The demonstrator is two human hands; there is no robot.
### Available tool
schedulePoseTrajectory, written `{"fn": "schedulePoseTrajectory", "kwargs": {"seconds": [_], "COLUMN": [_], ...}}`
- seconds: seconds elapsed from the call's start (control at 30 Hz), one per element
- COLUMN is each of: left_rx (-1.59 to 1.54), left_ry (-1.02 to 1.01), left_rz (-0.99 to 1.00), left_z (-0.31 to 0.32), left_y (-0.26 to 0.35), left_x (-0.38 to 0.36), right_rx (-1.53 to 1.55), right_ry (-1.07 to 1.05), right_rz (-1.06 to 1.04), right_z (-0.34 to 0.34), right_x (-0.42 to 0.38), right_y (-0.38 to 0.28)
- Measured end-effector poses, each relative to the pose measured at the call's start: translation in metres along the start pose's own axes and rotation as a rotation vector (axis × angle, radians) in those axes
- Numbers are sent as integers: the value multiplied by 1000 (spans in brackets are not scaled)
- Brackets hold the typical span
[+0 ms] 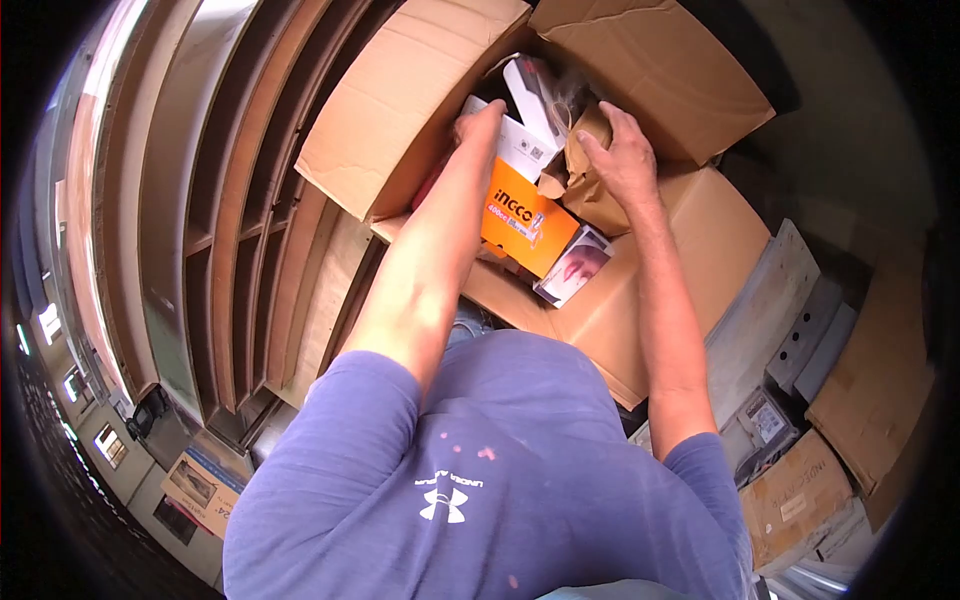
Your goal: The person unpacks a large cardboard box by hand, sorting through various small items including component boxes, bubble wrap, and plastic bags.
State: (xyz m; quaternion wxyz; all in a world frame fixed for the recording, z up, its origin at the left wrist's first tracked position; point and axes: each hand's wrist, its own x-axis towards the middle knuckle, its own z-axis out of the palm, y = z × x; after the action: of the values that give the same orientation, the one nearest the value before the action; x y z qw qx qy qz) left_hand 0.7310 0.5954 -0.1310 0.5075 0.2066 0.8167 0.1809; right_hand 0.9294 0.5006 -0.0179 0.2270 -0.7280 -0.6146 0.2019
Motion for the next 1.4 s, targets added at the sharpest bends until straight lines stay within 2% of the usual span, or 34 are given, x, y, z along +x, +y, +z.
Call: {"fn": "schedulePoseTrajectory", "kwargs": {"seconds": [0.1,0.13,0.2,0.27,0.33,0.47,0.53,0.63,0.67,0.73,0.77,0.83,0.87,0.9,0.97,1.0,1.13,1.27,1.3,1.33,1.4], "left_rx": [-170,-167,-175,-220,-329,-337,-363,-253,-185,-116,-71,39,40,-52,-189,-196,-312,-282,-204,-125,-124], "left_ry": [-171,-170,-164,-157,-138,-103,-138,-101,-136,-163,-209,-250,-247,-334,-444,-441,-462,-572,-574,-575,-557], "left_rz": [132,130,360,418,545,529,582,665,712,761,797,858,856,849,798,796,740,786,840,896,909], "left_z": [-14,-17,-31,-37,-41,-60,-72,-98,-108,-128,-138,-155,-163,-168,-174,-175,-175,-176,-178,-178,-174], "left_y": [-9,-9,-8,-9,-13,-10,-9,1,5,14,17,15,11,6,-6,-14,-41,-45,-42,-40,-41], "left_x": [-4,-10,-41,-58,-62,-92,-92,-113,-117,-126,-133,-134,-133,-132,-127,-124,-117,-116,-117,-118,-110], "right_rx": [91,92,139,181,177,163,164,189,194,183,201,142,111,112,90,-8,-20,22,-67,-75,-151], "right_ry": [-87,-89,-154,-201,-203,-162,-153,-22,-23,122,109,-21,-92,-93,-455,-392,-480,-535,-472,-474,-629], "right_rz": [135,138,120,136,71,1,-25,-229,-233,-429,-448,-436,-428,-430,-337,-441,-365,-307,-408,-406,-383], "right_z": [14,15,11,5,2,-10,-16,-25,-31,-49,-60,-67,-67,-65,-54,-40,-54,-67,-62,-63,-62], "right_x": [7,7,8,7,7,2,-3,-1,1,10,13,18,18,16,11,5,-16,-8,-5,-6,-10], "right_y": [0,-2,-13,-23,-27,-40,-54,-76,-81,-93,-100,-102,-102,-103,-101,-92,-112,-115,-109,-114,-127]}}
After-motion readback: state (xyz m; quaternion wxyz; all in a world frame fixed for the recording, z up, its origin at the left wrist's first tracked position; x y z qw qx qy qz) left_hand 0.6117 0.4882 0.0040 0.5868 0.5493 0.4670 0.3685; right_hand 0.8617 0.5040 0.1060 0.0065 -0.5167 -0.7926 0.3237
